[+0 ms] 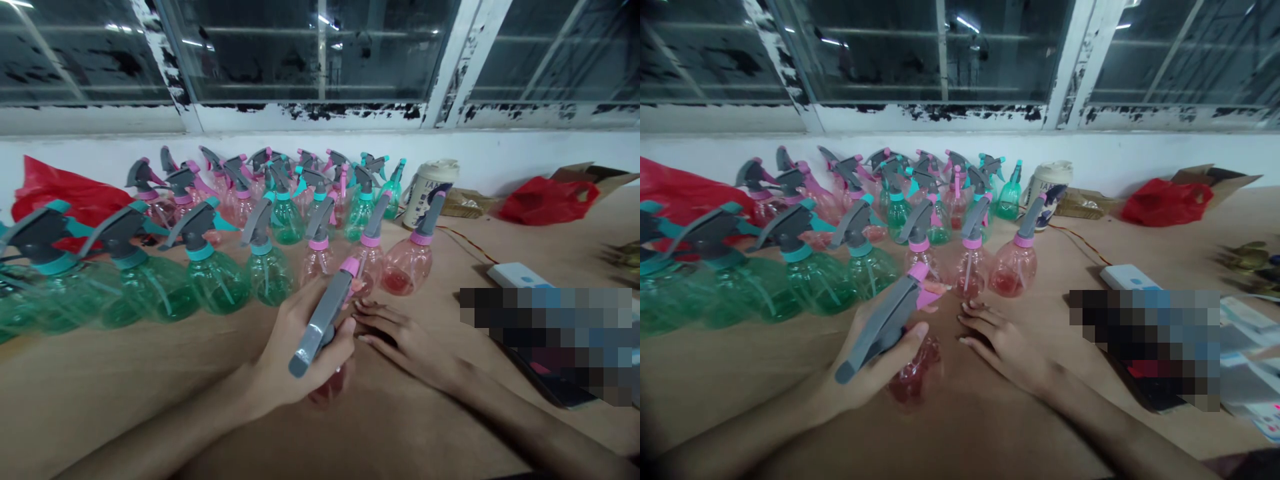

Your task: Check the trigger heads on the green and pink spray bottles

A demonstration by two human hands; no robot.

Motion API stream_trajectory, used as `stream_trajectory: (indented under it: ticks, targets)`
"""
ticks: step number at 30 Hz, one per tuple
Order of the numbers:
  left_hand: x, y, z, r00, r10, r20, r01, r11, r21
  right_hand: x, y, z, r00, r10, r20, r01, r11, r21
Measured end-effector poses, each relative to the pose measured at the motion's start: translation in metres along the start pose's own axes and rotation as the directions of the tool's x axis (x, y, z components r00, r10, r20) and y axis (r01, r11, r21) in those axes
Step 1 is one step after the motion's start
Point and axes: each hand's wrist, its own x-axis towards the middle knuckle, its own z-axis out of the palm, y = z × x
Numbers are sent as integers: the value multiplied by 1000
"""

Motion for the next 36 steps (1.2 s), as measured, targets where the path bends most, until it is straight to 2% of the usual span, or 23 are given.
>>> stream_trajectory:
  ticks: [9,15,18,23,27,36]
  targets:
    - [-1,7,-1,996,-86,11,86,996,1,0,2,0,1000,3,-2,-3,999,37]
    - [0,9,-2,996,-87,29,87,996,4,0,1,0,1000,0,-28,1,999,54]
    - [1,9,-2,996,-86,7,86,996,-8,0,2,0,1000,-6,-20,7,999,49]
    - [0,6,0,996,-83,36,83,997,-6,0,2,0,1000,7,-1,-7,999,36]
    - [-2,3,1,992,-128,7,128,992,-5,0,0,-2,1000,-4,-22,5,999,49]
    - [-4,2,4,998,-60,-26,61,997,39,1,0,-6,1000,-1,28,0,999,33]
